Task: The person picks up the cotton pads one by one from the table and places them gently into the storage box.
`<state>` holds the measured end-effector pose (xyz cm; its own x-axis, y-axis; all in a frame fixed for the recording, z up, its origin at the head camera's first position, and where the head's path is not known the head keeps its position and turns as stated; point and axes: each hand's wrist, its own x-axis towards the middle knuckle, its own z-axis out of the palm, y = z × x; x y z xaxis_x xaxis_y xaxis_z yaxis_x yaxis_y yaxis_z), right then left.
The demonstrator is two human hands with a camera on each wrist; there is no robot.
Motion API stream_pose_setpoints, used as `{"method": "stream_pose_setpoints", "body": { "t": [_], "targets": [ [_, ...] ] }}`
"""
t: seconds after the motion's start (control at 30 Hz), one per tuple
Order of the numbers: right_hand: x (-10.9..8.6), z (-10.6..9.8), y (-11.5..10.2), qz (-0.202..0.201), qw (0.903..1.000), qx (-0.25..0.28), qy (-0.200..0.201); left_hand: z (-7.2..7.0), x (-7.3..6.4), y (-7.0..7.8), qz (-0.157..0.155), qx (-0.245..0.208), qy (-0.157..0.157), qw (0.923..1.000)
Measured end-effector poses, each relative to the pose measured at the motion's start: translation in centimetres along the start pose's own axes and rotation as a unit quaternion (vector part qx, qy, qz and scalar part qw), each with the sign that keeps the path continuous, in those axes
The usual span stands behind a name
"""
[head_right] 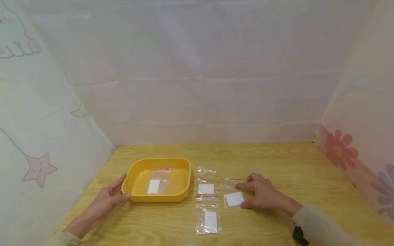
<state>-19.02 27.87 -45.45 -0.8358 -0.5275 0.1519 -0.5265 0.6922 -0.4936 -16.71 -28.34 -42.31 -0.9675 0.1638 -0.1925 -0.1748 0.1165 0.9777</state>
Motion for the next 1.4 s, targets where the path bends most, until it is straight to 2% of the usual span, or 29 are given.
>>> {"method": "stream_pose_setpoints", "body": {
  "t": [0.27, 0.4, 0.57, 0.67, 0.77, 0.83, 0.97, 1.07, 1.23, 1.4],
  "targets": [
    [-1.1, 0.5, -1.8, 0.047, 0.9984, 0.025, 0.017, -0.1, 0.0, 0.0, 0.005, 0.003, -0.002, 1.0000],
    [-1.6, 1.1, -2.7, 0.070, 0.9960, 0.033, 0.045, -0.1, 0.0, -0.2, 0.004, 0.003, -0.003, 1.0000],
    [-1.7, 1.5, -3.5, 0.075, 0.9926, 0.052, 0.079, -0.1, 0.0, -0.2, 0.004, 0.005, -0.001, 1.0000],
    [-1.6, 1.5, -3.7, 0.067, 0.9928, 0.063, 0.077, -0.1, 0.0, -0.3, 0.003, 0.007, 0.003, 1.0000],
    [-1.3, 1.3, -3.7, 0.063, 0.9910, 0.108, 0.049, -0.1, 0.0, -0.3, 0.003, 0.005, 0.003, 1.0000],
    [-1.1, 1.0, -3.5, 0.061, 0.9845, 0.163, 0.023, -0.1, 0.0, -0.3, 0.004, 0.004, 0.002, 1.0000],
    [-0.6, 0.6, -3.1, 0.072, 0.9551, 0.286, -0.022, 0.0, 0.0, -0.2, 0.006, 0.006, 0.002, 1.0000],
    [-0.4, 0.4, -3.1, 0.092, 0.9349, 0.340, -0.041, 0.0, 0.0, -0.1, 0.005, 0.010, 0.004, 0.9999],
    [-0.2, -0.1, -3.3, 0.093, 0.9222, 0.369, -0.071, 0.0, 0.0, -0.1, 0.007, 0.012, 0.006, 0.9999],
    [0.4, -0.9, -3.7, 0.052, 0.9131, 0.394, -0.090, 0.0, 0.0, -0.1, 0.007, 0.014, 0.006, 0.9999]
  ]
}}
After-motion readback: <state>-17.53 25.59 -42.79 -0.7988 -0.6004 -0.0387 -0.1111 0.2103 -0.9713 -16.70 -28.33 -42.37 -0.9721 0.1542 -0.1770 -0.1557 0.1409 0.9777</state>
